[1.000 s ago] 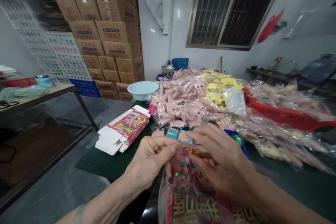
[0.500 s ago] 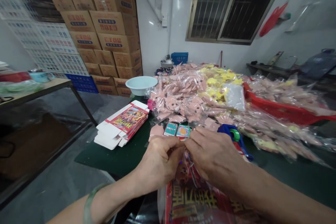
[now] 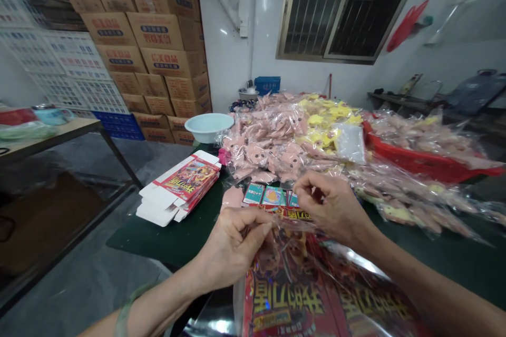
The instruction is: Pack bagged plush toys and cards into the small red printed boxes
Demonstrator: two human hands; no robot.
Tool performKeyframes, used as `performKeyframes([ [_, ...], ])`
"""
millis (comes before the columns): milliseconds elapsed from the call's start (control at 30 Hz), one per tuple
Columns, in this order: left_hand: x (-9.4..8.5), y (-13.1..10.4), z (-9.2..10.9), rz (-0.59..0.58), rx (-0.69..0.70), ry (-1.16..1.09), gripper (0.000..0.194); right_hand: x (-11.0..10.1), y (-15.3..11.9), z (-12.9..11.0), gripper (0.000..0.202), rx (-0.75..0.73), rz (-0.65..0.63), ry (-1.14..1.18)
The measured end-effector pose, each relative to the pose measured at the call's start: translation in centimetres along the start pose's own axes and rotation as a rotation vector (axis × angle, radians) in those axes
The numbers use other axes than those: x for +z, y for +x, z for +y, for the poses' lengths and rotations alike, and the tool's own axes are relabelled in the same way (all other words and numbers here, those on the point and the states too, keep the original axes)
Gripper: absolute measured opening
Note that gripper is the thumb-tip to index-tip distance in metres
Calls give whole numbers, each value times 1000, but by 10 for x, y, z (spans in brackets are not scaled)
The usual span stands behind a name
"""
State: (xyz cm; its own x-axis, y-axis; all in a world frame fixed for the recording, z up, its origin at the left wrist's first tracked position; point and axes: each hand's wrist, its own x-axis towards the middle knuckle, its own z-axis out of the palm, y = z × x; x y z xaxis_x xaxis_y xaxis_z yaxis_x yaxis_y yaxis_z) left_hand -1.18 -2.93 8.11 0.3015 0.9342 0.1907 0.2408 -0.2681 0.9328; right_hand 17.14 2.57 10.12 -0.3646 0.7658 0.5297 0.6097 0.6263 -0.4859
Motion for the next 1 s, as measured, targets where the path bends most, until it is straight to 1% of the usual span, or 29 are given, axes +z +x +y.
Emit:
performKeyframes([
  [67, 1, 0, -2, 22, 29, 39, 25, -3, -3, -6, 14, -8, -78, 59],
  [200, 2, 2, -9, 41, 178, 114, 22, -6, -8, -17, 15, 9, -352, 150],
  [233, 3, 2, -10, 42, 217, 128, 22, -7, -8, -18, 15, 21, -395, 170],
  [300, 4, 2, -12, 51, 281, 156, 21, -8, -7, -18, 14, 48, -435, 208],
  [400, 7, 1, -13, 65, 344, 185, 20, -8, -6, -15, 9, 134, -459, 301],
  [467, 8, 1, -14, 73, 355, 186, 19, -7, -6, -14, 7, 195, -474, 374],
  [533, 9, 0, -15, 75, 348, 187, 19, -6, -8, -13, 11, 205, -479, 383],
  [633, 10, 0, -16, 74, 338, 202, 20, -6, -11, -14, 14, 149, -470, 289],
  [700, 10, 0, -15, 79, 319, 210, 19, -5, -14, -15, 15, 74, -450, 227],
  [833, 13, -2, -13, 107, 228, 167, 18, -1, -20, -15, 14, -166, -332, 86],
  [900, 14, -3, -12, 123, 171, 83, 16, 0, -21, -14, 14, -231, -285, 45],
  [1000, 14, -2, -11, 151, 117, -135, 4, 0, -22, -11, 16, -211, -270, 49],
])
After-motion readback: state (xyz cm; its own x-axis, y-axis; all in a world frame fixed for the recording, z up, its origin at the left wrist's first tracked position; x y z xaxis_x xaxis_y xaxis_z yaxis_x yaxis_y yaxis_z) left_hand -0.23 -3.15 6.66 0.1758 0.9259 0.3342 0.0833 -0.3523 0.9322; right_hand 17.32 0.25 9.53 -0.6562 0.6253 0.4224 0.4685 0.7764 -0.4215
